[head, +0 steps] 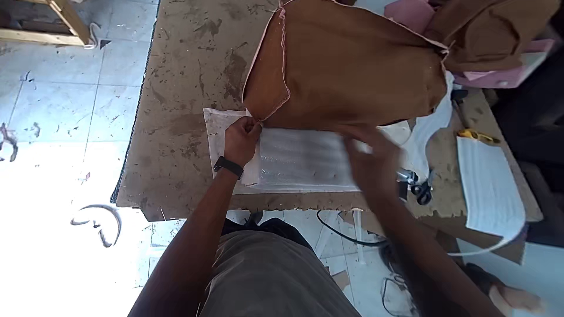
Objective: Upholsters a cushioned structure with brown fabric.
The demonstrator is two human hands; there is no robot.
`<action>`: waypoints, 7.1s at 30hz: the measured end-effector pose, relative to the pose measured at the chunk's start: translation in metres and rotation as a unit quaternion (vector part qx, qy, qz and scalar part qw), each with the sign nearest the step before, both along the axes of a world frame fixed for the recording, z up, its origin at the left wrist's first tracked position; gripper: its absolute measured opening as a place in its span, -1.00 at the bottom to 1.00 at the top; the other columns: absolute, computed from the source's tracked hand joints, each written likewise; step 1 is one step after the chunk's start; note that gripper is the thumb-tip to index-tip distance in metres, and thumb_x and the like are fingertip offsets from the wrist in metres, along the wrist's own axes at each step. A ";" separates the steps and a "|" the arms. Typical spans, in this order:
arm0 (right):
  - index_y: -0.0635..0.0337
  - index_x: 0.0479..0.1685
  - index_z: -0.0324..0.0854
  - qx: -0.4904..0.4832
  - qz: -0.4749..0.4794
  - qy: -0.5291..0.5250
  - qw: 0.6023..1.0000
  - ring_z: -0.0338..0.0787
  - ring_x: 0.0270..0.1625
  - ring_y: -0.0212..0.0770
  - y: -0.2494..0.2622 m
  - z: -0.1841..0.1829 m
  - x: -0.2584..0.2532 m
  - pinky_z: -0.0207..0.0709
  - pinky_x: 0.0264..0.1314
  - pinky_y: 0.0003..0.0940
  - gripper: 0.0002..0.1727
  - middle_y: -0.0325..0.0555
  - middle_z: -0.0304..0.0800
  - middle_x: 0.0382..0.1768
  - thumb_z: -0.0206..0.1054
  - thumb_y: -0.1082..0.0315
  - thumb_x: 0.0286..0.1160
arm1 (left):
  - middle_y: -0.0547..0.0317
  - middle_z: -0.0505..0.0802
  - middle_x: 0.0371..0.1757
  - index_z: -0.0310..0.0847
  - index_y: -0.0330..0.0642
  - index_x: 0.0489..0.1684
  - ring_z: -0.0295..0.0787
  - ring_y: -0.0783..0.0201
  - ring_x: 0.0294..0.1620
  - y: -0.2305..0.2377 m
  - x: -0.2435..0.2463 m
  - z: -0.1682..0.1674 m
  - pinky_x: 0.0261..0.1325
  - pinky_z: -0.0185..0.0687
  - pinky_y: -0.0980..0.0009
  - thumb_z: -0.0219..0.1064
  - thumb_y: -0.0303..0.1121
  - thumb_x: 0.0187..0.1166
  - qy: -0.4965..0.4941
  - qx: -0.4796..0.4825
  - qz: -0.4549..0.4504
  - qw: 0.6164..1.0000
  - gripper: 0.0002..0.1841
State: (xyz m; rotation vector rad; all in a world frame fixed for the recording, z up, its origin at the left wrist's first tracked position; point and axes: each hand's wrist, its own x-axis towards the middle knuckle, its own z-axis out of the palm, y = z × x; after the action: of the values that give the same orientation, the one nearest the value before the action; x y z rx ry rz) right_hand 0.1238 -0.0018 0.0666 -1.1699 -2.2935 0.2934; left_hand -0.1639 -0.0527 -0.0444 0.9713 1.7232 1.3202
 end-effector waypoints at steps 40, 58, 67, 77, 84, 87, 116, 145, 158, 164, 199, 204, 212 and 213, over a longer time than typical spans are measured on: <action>0.12 0.00 0.75 -0.337 -0.212 -0.017 0.917 0.79 -0.59 -0.15 -0.053 0.048 -0.127 0.76 -0.53 -0.24 -0.73 -0.07 0.94 -0.15 0.17 0.20 0.78 | 0.30 0.83 -0.48 0.76 -0.04 -0.22 0.78 0.33 -0.50 0.016 -0.035 -0.002 -0.33 0.77 0.15 0.37 -0.12 0.62 -0.071 -0.022 -0.109 0.991 -0.79; 0.15 0.05 0.72 -0.337 -0.268 -0.006 0.902 0.78 -0.63 -0.16 -0.047 0.039 -0.153 0.76 -0.58 -0.25 -0.76 -0.08 0.90 -0.27 0.19 0.23 0.78 | 0.35 0.80 -0.48 0.74 0.02 -0.24 0.76 0.35 -0.45 0.016 -0.039 0.001 -0.35 0.72 0.19 0.35 -0.06 0.63 -0.051 -0.045 -0.143 0.987 -0.77; 0.12 0.01 0.61 -0.336 -0.293 -0.011 0.895 0.75 -0.64 -0.18 -0.046 0.036 -0.160 0.73 -0.60 -0.28 -0.79 -0.13 0.91 -0.14 0.20 0.18 0.78 | 0.34 0.80 -0.48 0.73 0.02 -0.26 0.77 0.34 -0.46 0.017 -0.042 0.000 -0.36 0.72 0.18 0.35 -0.06 0.63 -0.052 -0.048 -0.154 0.986 -0.77; 0.12 0.10 0.62 -0.341 -0.304 0.085 0.886 0.73 -0.67 -0.16 -0.072 0.042 -0.156 0.69 -0.65 -0.29 -0.71 -0.04 0.91 -0.07 0.04 0.18 0.84 | 0.34 0.82 -0.48 0.75 0.01 -0.25 0.78 0.35 -0.47 0.017 -0.044 0.002 -0.34 0.74 0.18 0.37 -0.06 0.62 -0.069 -0.050 -0.157 0.984 -0.77; 0.17 0.08 0.61 -0.356 -0.285 0.060 0.888 0.78 -0.62 -0.13 -0.070 0.041 -0.179 0.74 -0.58 -0.26 -0.72 -0.04 0.91 -0.03 0.06 0.20 0.85 | 0.33 0.85 -0.48 0.78 0.01 -0.25 0.80 0.35 -0.46 0.017 -0.048 0.002 -0.31 0.77 0.15 0.41 -0.05 0.60 -0.102 -0.062 -0.161 0.980 -0.76; 0.18 0.09 0.61 -0.357 -0.283 0.055 0.888 0.79 -0.61 -0.12 -0.068 0.041 -0.189 0.75 -0.58 -0.25 -0.71 -0.04 0.91 -0.02 0.07 0.19 0.86 | 0.33 0.84 -0.49 0.78 0.00 -0.27 0.81 0.34 -0.46 0.018 -0.048 -0.001 -0.31 0.77 0.14 0.42 -0.06 0.58 -0.111 -0.058 -0.167 0.978 -0.77; 0.21 0.08 0.61 -0.360 -0.324 0.084 0.871 0.80 -0.60 -0.06 -0.074 0.045 -0.203 0.76 -0.57 -0.20 -0.67 0.00 0.92 -0.04 0.07 0.15 0.87 | 0.16 0.90 -0.42 0.78 -0.23 -0.24 0.91 0.30 -0.45 0.026 -0.065 -0.010 -0.25 0.95 0.28 0.52 -0.27 0.57 -0.254 -0.016 -0.209 0.944 -0.81; 0.22 0.06 0.56 -0.363 -0.362 0.064 0.856 0.79 -0.64 -0.06 -0.070 0.038 -0.233 0.77 -0.60 -0.22 -0.71 0.00 0.91 -0.19 0.14 0.15 0.84 | 0.18 0.92 -0.39 0.77 -0.20 -0.25 0.92 0.29 -0.40 0.034 -0.073 -0.016 -0.20 0.95 0.27 0.52 -0.32 0.55 -0.263 -0.020 -0.242 0.934 -0.86; 0.16 0.11 0.67 -0.295 -0.397 0.038 0.868 0.73 -0.66 -0.09 -0.128 0.082 -0.036 0.72 -0.61 -0.17 -0.66 -0.02 0.76 -0.56 0.15 0.10 0.76 | 0.06 0.92 -0.26 0.77 -0.27 -0.09 0.92 0.17 -0.30 0.000 -0.093 -0.019 -0.13 0.94 0.17 0.46 -0.31 0.60 -0.207 0.004 -0.180 0.962 -0.81; 0.23 0.07 0.60 -0.305 -0.455 0.094 0.831 0.75 -0.68 -0.18 -0.148 0.063 0.109 0.73 -0.59 -0.22 -0.67 -0.14 0.73 -0.65 0.16 0.12 0.74 | 0.36 0.89 -0.17 0.81 0.01 -0.10 0.86 0.40 -0.20 -0.062 -0.042 0.040 -0.11 0.89 0.25 0.43 -0.15 0.62 0.068 0.036 -0.233 0.970 -0.84; 0.20 -0.20 0.63 -0.440 0.110 0.282 0.845 0.47 -0.63 -0.26 0.188 -0.087 0.169 0.41 -0.58 -0.38 -0.69 -0.11 0.57 -0.52 0.29 0.11 0.73 | 0.28 0.91 0.05 0.82 0.12 -0.06 0.89 0.13 -0.06 0.141 0.308 0.040 -0.10 0.79 0.01 0.20 -0.05 0.73 0.569 -0.017 -0.017 0.822 -0.73; 0.20 -0.17 0.67 -0.466 0.114 0.324 0.815 0.42 -0.64 -0.32 0.200 -0.093 0.169 0.33 -0.63 -0.44 -0.77 -0.15 0.56 -0.54 0.22 0.24 0.76 | 0.26 0.91 0.02 0.81 0.07 -0.07 0.89 0.15 -0.05 0.149 0.322 0.039 -0.14 0.80 0.02 0.16 -0.18 0.70 0.556 -0.041 0.004 0.830 -0.75; 0.10 -0.38 0.65 -0.332 0.159 0.165 0.915 0.56 -0.49 -0.15 0.228 -0.111 0.165 0.44 -0.40 -0.03 -0.69 -0.15 0.55 -0.56 0.22 0.10 0.62 | 0.24 0.90 -0.01 0.81 0.07 -0.01 0.89 0.14 -0.14 0.151 0.348 0.037 -0.18 0.81 -0.03 0.16 -0.17 0.72 0.507 -0.105 0.063 0.853 -0.74; 0.09 -0.39 0.66 -0.325 0.163 0.141 0.921 0.60 -0.47 -0.11 0.230 -0.119 0.167 0.47 -0.37 0.05 -0.68 -0.13 0.58 -0.56 0.21 0.09 0.62 | 0.23 0.90 -0.02 0.81 0.08 0.00 0.90 0.14 -0.14 0.151 0.348 0.037 -0.17 0.81 -0.02 0.16 -0.16 0.72 0.511 -0.109 0.070 0.850 -0.74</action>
State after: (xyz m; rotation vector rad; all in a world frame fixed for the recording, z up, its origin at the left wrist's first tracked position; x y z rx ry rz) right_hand 0.2904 0.2281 -0.0526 -0.9297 -2.1709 1.3420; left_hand 0.1841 0.0987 -0.0074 1.5861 2.6900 0.6275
